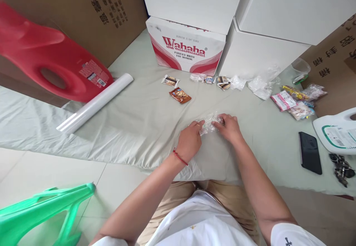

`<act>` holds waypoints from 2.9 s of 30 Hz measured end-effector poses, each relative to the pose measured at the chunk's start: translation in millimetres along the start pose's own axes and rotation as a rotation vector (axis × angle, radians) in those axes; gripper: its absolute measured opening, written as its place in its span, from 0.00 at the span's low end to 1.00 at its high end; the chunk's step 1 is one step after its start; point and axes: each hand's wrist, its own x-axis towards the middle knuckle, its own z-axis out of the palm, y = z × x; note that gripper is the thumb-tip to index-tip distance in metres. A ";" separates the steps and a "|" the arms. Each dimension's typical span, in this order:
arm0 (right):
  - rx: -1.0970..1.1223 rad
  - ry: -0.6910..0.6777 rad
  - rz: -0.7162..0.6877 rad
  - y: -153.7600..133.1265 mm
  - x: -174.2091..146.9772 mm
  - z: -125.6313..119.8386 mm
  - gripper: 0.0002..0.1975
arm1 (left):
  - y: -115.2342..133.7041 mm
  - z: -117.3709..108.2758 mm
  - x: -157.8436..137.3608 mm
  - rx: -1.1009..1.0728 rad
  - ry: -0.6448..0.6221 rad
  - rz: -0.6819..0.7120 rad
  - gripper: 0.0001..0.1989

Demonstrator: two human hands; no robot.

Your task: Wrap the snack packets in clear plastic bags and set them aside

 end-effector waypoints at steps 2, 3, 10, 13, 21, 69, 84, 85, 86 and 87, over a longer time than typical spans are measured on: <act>0.133 0.004 -0.027 -6.8 3.3 2.9 0.14 | 0.0 -7.1 4.0 0.068 -0.025 0.001 0.26; 0.219 0.018 -0.040 -9.8 4.5 2.9 0.13 | -0.6 -9.2 5.5 0.097 -0.023 0.000 0.24; 0.418 -0.116 0.064 -17.9 16.1 1.2 0.24 | -13.0 -4.8 12.2 0.032 0.168 -0.042 0.27; 0.520 -0.154 0.007 -30.1 17.9 5.6 0.20 | -20.5 -4.3 17.3 -0.082 0.186 -0.136 0.41; 0.329 -0.076 -0.499 -68.8 -42.5 19.4 0.12 | -26.6 -18.0 21.4 -0.045 -0.026 -0.217 0.25; 0.545 -0.291 -0.351 -50.1 -38.0 0.9 0.17 | -33.2 -21.1 -16.4 -0.478 0.122 0.075 0.12; 0.854 -0.271 -0.022 -21.1 -60.1 34.6 0.13 | -46.8 14.9 -36.2 -0.346 0.169 0.244 0.11; 0.864 -0.249 -0.035 -21.5 -61.2 35.0 0.12 | -47.9 17.2 -36.5 -0.353 0.192 0.249 0.10; 0.876 -0.230 -0.053 -22.0 -62.6 35.4 0.11 | -48.8 19.4 -36.9 -0.361 0.215 0.256 0.09; 0.889 -0.213 -0.073 -22.6 -64.4 35.8 0.10 | -49.4 21.3 -37.3 -0.369 0.236 0.265 0.09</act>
